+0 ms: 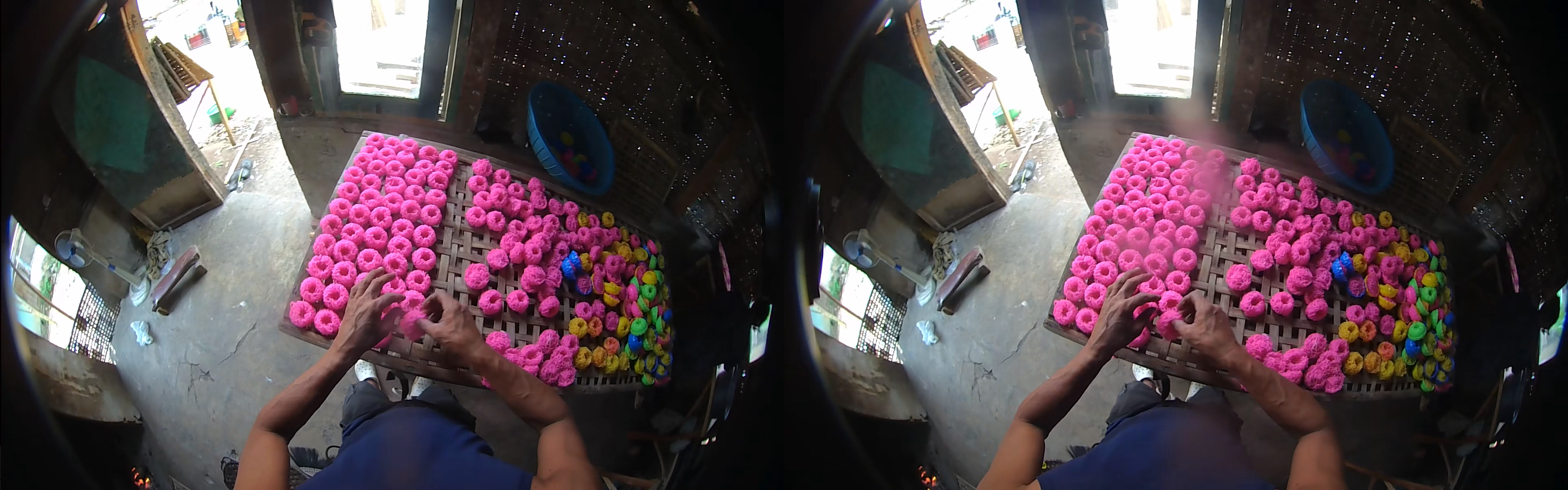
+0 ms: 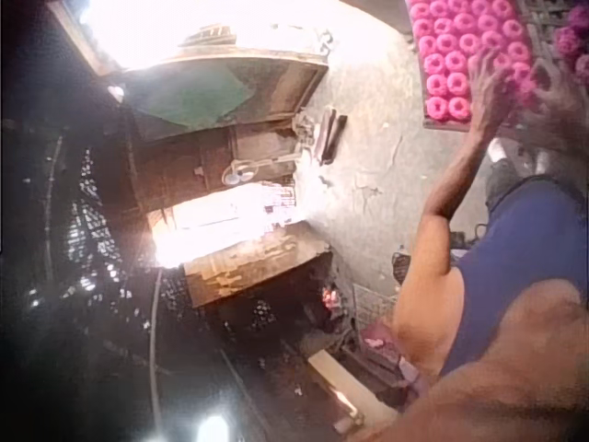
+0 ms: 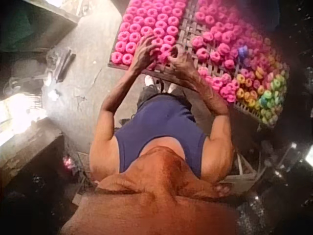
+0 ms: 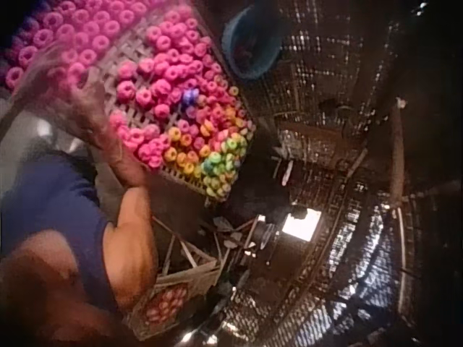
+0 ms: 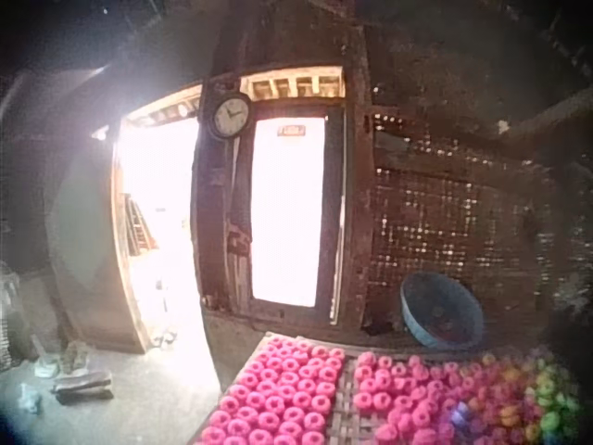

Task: The person assembles small colorful plastic rings with pink fluffy material on a woven tray. They repeatedly pick up a ring, wrap the fluffy material around it, and place the finished item back on the tray. The person also rearranges completed items on the tray to keep the workspace organized.

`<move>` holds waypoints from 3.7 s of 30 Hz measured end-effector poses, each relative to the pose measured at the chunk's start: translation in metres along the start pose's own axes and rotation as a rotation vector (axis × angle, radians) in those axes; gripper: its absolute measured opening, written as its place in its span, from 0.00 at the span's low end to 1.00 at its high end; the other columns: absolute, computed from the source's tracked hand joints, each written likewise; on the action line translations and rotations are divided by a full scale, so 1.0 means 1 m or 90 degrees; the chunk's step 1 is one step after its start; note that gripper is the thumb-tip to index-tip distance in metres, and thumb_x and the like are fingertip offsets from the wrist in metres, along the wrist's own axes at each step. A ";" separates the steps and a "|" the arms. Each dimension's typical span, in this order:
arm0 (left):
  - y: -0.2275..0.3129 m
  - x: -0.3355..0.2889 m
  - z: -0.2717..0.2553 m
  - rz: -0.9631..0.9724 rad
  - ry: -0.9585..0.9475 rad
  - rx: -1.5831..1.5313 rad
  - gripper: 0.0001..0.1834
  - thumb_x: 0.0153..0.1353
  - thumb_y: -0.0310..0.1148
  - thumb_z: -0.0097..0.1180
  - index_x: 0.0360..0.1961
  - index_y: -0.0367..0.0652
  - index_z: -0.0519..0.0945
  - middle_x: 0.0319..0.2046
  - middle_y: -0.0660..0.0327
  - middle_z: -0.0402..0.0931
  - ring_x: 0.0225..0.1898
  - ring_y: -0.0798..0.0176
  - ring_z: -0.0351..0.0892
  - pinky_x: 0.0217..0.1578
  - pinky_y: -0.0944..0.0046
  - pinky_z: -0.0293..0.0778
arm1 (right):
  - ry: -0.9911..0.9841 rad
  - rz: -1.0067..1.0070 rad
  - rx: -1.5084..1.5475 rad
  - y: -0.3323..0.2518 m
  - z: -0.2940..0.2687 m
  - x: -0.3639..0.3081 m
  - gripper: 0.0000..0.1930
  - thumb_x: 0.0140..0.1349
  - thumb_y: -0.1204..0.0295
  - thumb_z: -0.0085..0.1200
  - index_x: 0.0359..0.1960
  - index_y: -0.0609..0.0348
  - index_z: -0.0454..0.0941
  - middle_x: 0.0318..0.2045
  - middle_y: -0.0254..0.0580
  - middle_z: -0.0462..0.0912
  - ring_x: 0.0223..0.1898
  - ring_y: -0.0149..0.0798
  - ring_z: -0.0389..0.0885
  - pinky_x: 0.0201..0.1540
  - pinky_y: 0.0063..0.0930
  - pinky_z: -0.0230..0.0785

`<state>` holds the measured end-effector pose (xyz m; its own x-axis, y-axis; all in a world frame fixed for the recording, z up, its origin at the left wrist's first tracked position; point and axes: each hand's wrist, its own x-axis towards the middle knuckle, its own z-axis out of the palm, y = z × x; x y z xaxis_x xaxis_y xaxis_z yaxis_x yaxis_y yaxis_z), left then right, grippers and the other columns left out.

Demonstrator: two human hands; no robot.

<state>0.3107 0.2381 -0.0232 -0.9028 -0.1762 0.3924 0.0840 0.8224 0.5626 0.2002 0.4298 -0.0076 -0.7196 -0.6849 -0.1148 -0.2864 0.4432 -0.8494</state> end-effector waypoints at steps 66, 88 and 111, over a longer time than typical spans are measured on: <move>-0.040 0.312 0.201 -0.025 0.096 0.155 0.16 0.57 0.30 0.57 0.48 0.43 0.82 0.43 0.53 0.82 0.49 0.48 0.81 0.52 0.51 0.75 | 0.001 -0.381 -0.471 0.119 -0.231 0.386 0.16 0.57 0.65 0.59 0.48 0.47 0.87 0.50 0.45 0.85 0.54 0.49 0.83 0.59 0.42 0.75; -0.035 0.331 0.185 -0.205 0.162 -0.091 0.15 0.55 0.39 0.59 0.32 0.36 0.82 0.30 0.45 0.82 0.38 0.40 0.84 0.41 0.43 0.76 | 0.025 -0.224 -0.309 0.121 -0.208 0.330 0.20 0.56 0.57 0.62 0.49 0.51 0.86 0.41 0.45 0.90 0.44 0.45 0.89 0.49 0.40 0.81; -0.009 0.254 0.186 -0.094 0.021 0.054 0.15 0.55 0.40 0.66 0.39 0.45 0.79 0.37 0.53 0.79 0.43 0.47 0.80 0.40 0.47 0.76 | 0.092 -0.283 -0.473 0.112 -0.202 0.292 0.12 0.50 0.63 0.61 0.36 0.47 0.88 0.36 0.43 0.89 0.44 0.50 0.84 0.55 0.47 0.71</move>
<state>0.0018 0.2861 -0.0640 -0.8879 -0.3153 0.3350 -0.0856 0.8287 0.5531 -0.1699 0.3957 -0.0321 -0.5026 -0.8257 0.2564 -0.8606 0.4494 -0.2397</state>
